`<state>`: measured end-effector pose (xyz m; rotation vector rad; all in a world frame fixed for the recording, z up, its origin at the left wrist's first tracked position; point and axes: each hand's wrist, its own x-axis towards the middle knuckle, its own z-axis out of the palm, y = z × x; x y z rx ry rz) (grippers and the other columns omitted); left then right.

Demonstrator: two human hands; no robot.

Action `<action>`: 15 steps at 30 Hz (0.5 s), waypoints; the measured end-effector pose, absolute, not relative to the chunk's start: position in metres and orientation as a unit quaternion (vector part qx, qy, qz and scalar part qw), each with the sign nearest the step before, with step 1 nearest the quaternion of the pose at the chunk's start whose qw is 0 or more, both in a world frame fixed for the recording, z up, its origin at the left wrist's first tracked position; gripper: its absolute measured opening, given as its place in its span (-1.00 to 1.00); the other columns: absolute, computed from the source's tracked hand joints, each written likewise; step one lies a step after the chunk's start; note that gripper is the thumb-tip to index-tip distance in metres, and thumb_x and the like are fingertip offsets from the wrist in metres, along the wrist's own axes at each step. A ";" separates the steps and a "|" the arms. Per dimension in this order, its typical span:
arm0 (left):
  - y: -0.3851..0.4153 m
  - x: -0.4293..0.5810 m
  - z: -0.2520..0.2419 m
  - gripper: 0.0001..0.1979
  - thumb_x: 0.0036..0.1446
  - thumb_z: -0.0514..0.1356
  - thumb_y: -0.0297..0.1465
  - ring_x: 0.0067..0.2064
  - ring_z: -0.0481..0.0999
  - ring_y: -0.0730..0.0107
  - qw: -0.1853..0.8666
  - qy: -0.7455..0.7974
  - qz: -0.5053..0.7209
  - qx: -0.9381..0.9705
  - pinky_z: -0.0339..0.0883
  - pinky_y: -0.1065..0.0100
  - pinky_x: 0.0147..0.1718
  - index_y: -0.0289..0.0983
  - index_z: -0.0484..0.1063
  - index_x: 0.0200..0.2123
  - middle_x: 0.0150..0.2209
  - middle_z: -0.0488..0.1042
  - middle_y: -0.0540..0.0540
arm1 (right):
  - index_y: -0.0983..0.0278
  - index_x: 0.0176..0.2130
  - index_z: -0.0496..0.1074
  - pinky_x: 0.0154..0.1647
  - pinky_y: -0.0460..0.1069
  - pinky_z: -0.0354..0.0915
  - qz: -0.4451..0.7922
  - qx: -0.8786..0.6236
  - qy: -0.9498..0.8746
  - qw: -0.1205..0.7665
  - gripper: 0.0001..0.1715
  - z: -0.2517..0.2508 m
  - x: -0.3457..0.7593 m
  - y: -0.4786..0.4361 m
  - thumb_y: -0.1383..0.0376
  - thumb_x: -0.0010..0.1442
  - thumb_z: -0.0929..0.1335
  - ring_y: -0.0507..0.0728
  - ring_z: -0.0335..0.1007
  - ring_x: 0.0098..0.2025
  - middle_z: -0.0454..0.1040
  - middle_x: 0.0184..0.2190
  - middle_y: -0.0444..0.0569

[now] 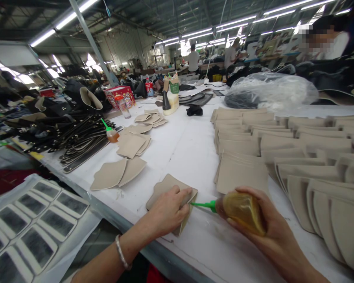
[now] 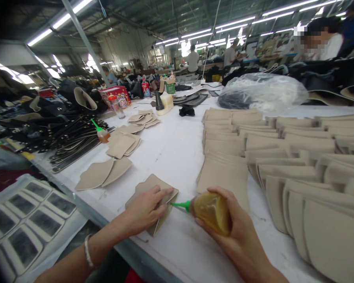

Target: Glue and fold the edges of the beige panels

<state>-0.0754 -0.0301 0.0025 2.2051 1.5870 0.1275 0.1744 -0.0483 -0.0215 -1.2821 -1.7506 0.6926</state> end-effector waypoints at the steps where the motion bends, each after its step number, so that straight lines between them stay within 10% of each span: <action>1: -0.030 -0.076 0.003 -0.54 0.18 -0.05 -0.40 -0.23 0.45 0.25 0.213 0.569 0.047 0.793 0.28 0.31 -0.22 -0.07 0.22 0.15 -0.23 0.35 -0.05 | 0.09 0.04 0.23 -0.13 0.01 0.32 0.257 -0.516 -0.698 0.424 -0.46 -0.022 0.175 -0.046 0.06 0.12 0.41 0.18 0.38 -0.15 0.35 -0.08 -0.08; 15: -0.029 -0.076 0.004 -0.51 0.19 -0.03 -0.40 -0.14 0.43 0.24 0.232 0.576 0.028 0.783 0.26 0.31 -0.09 -0.08 0.18 0.20 -0.15 0.36 -0.08 | 0.11 0.02 0.25 -0.15 0.04 0.30 0.220 -0.529 -0.697 0.432 -0.46 -0.018 0.172 -0.045 0.03 0.11 0.41 0.21 0.37 -0.17 0.35 -0.09 -0.05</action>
